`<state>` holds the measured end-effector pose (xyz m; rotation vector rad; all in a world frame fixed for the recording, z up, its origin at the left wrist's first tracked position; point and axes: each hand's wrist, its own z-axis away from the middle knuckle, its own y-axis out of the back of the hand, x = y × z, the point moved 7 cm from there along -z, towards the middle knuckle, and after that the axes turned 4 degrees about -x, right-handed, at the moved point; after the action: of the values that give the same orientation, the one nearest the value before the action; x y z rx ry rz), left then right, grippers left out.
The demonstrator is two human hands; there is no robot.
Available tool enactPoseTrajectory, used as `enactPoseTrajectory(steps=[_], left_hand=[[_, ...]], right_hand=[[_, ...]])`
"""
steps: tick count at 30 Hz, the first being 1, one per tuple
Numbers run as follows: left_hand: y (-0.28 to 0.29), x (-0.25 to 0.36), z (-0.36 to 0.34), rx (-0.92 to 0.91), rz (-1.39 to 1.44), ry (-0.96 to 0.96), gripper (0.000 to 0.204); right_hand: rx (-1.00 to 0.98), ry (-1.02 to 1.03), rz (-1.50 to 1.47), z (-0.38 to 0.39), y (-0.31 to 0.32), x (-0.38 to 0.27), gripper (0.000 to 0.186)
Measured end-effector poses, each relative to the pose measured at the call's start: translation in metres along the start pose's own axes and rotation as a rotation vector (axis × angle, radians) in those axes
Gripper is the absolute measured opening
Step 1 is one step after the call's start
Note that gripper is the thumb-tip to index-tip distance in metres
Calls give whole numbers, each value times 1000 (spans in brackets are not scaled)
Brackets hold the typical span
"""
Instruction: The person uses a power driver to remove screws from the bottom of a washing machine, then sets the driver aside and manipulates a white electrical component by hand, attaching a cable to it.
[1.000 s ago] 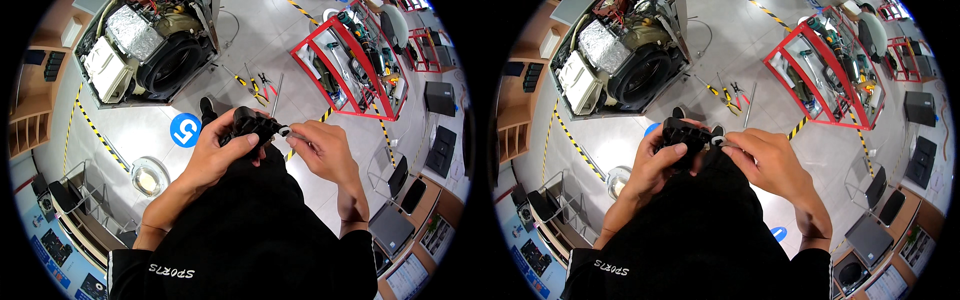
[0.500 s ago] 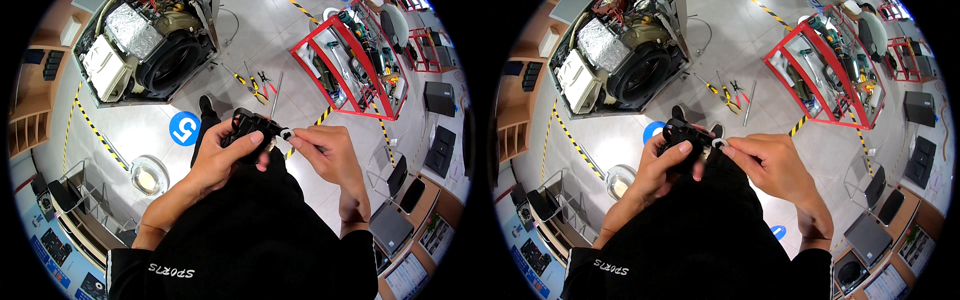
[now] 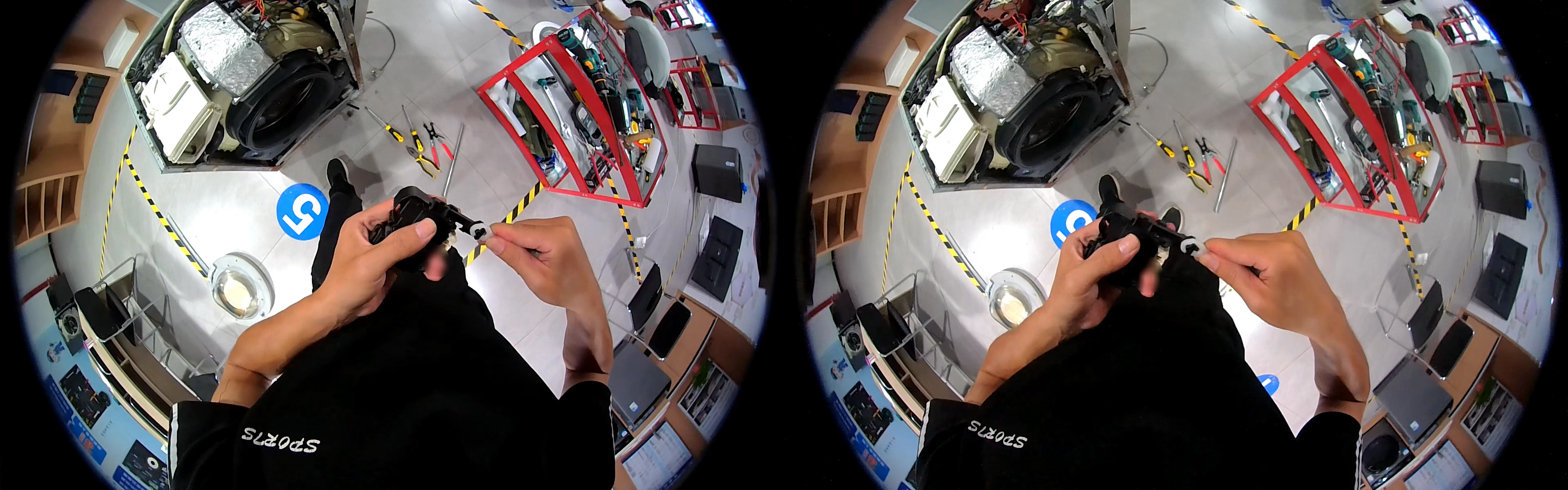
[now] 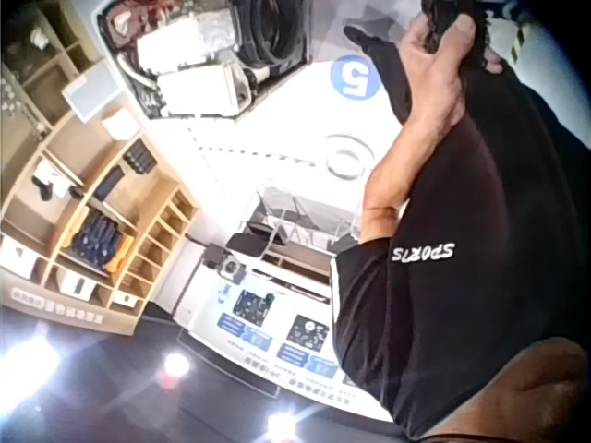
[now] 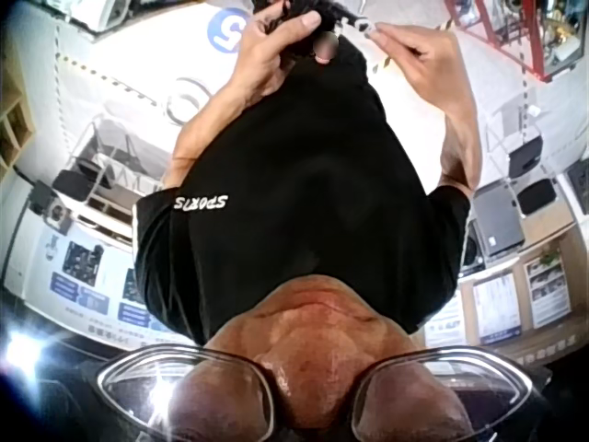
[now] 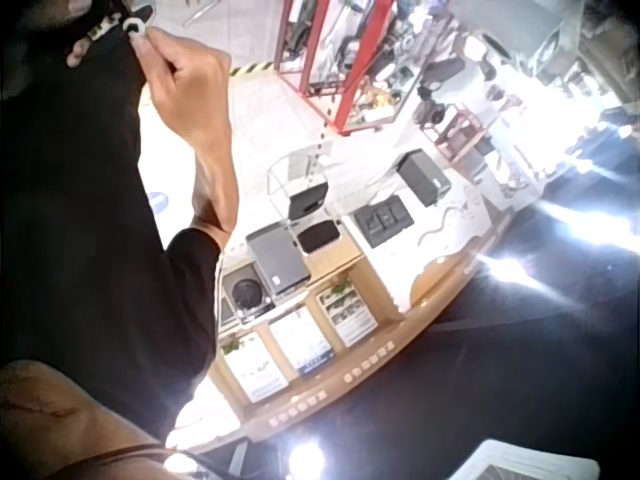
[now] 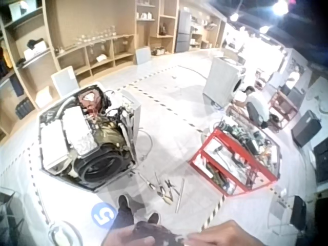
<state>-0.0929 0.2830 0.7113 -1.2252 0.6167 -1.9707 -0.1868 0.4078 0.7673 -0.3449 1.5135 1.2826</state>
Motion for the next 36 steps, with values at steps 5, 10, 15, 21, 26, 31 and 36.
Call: enactPoseTrajectory(steps=[5,10,15,21,26,31,36], left_hand=[[1,1,-3,-4,-21,36,26],[4,0,-5,16,-22,43,25],[2,3,0,40,-35,10,25],[4,4,2,-3,-141,17,25],[8,5,-1,-16,-187,47,26],[4,12,0,1,-234,-8,37],[5,17,4,-6,-227,-34,41]], right_hand=[[6,-6,-24,-1,-2,1,11],[56,-34,-63,-3,-6,1,11],[-9,-45,-47,2,-10,8,11],[-10,-41,-111,9,-15,10,12],[-14,-170,-194,6,-24,12,13],[-24,-246,-329,9,-33,24,13],[15,-297,-534,11,-39,25,23]])
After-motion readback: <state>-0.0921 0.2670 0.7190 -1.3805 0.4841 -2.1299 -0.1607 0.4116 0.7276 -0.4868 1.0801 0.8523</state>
